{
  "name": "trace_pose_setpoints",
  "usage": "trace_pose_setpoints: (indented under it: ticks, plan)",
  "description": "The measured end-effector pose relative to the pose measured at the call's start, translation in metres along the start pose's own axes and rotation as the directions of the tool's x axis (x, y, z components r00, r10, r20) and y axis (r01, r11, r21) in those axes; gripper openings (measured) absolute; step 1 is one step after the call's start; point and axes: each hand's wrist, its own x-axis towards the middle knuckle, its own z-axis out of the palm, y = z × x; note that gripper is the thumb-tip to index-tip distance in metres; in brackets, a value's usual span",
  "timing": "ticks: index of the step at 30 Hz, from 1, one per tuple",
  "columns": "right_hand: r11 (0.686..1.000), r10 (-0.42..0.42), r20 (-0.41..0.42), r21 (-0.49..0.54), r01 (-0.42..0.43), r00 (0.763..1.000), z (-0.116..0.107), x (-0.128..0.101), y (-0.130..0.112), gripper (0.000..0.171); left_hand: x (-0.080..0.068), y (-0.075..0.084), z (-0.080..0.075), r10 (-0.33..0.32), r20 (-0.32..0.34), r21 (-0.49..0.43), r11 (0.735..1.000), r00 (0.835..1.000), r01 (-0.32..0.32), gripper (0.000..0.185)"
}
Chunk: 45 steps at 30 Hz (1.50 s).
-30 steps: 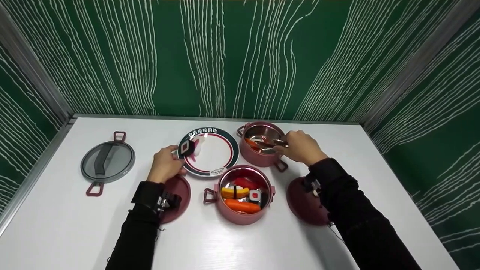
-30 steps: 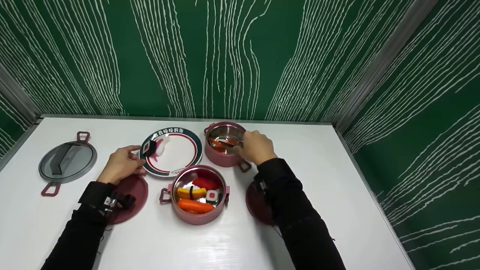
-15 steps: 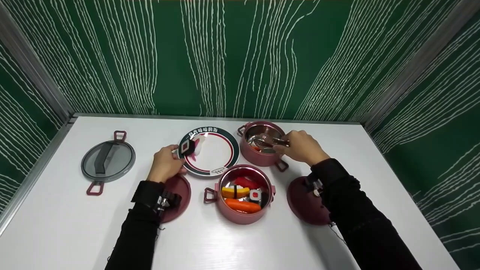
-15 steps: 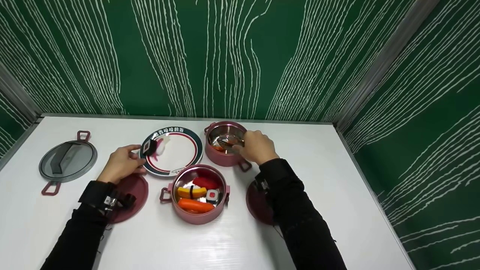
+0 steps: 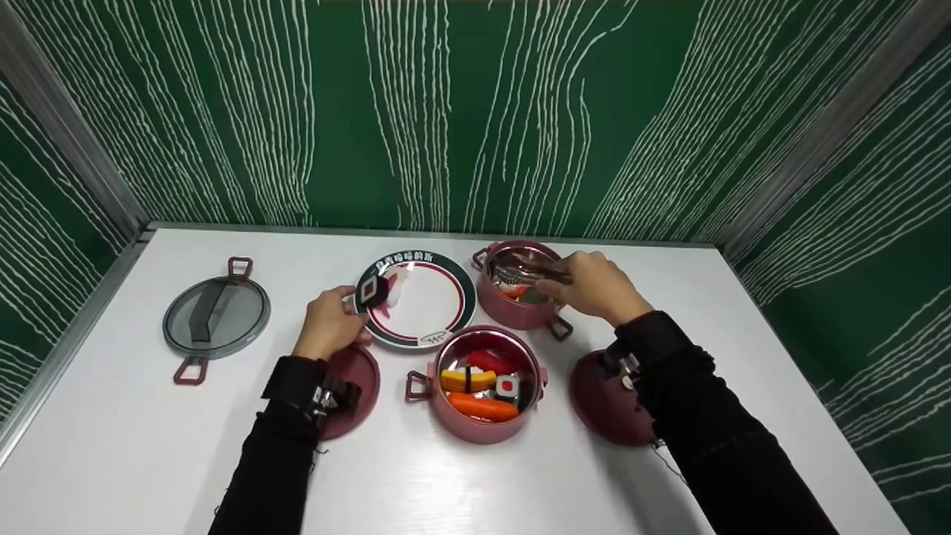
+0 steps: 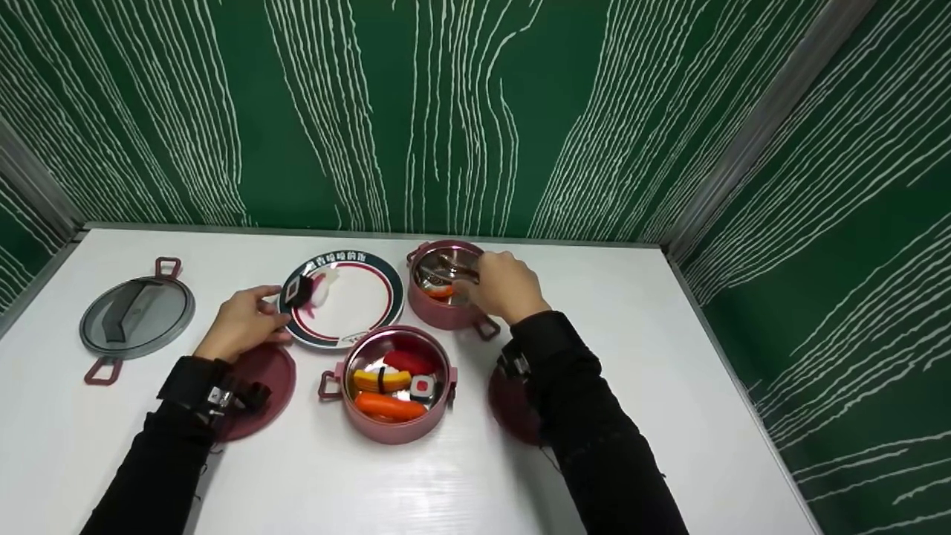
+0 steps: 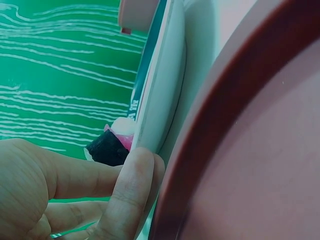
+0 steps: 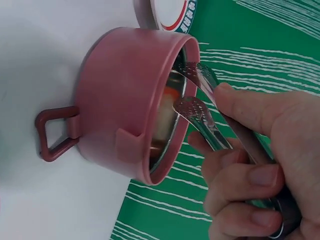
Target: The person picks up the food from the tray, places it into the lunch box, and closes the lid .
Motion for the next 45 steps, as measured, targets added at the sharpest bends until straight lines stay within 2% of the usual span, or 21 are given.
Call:
trace_pose_setpoints:
  ticks: [7,13,20,25,29,34,40,45]
  plan:
    - [0.997,-0.067,-0.081,-0.052,0.062,0.994,0.003,0.003,-0.016,0.029,0.000,0.000,-0.002,-0.023,0.025,-0.023,0.999,0.999,0.024,0.070]
    - [0.995,-0.097,-0.086,-0.027,0.095,0.992,0.010,0.005,-0.038,0.030,0.000,0.000,-0.003,-0.051,0.062,-0.062,0.997,0.997,0.055,0.073]
    - [0.982,-0.186,-0.083,0.026,0.189,0.979,0.028,0.013,-0.070,0.027,0.001,0.001,-0.004,-0.064,0.072,-0.066,0.995,0.995,0.069,0.074]
    - [0.981,-0.162,-0.022,0.107,0.164,0.987,0.044,0.019,-0.093,0.032,0.000,0.002,-0.003,-0.061,0.078,-0.080,0.995,0.995,0.067,0.074]
    - [0.982,-0.169,-0.007,0.081,0.169,0.986,0.057,0.027,-0.108,0.036,0.000,0.002,-0.002,-0.065,0.079,-0.089,0.993,0.995,0.072,0.074]
    - [0.990,-0.129,0.011,0.053,0.128,0.992,0.072,0.033,-0.123,0.040,0.000,0.001,0.000,-0.064,0.094,-0.108,0.991,0.994,0.074,0.076]
    - [0.994,-0.113,-0.006,0.003,0.113,0.994,0.085,0.036,-0.134,0.041,-0.001,0.001,-0.004,-0.047,0.081,-0.078,0.995,0.996,0.054,0.075]
    - [0.996,-0.085,0.030,0.038,0.083,0.996,0.089,0.038,-0.144,0.043,0.000,0.001,-0.005,-0.027,0.069,-0.058,0.998,0.997,0.031,0.074]
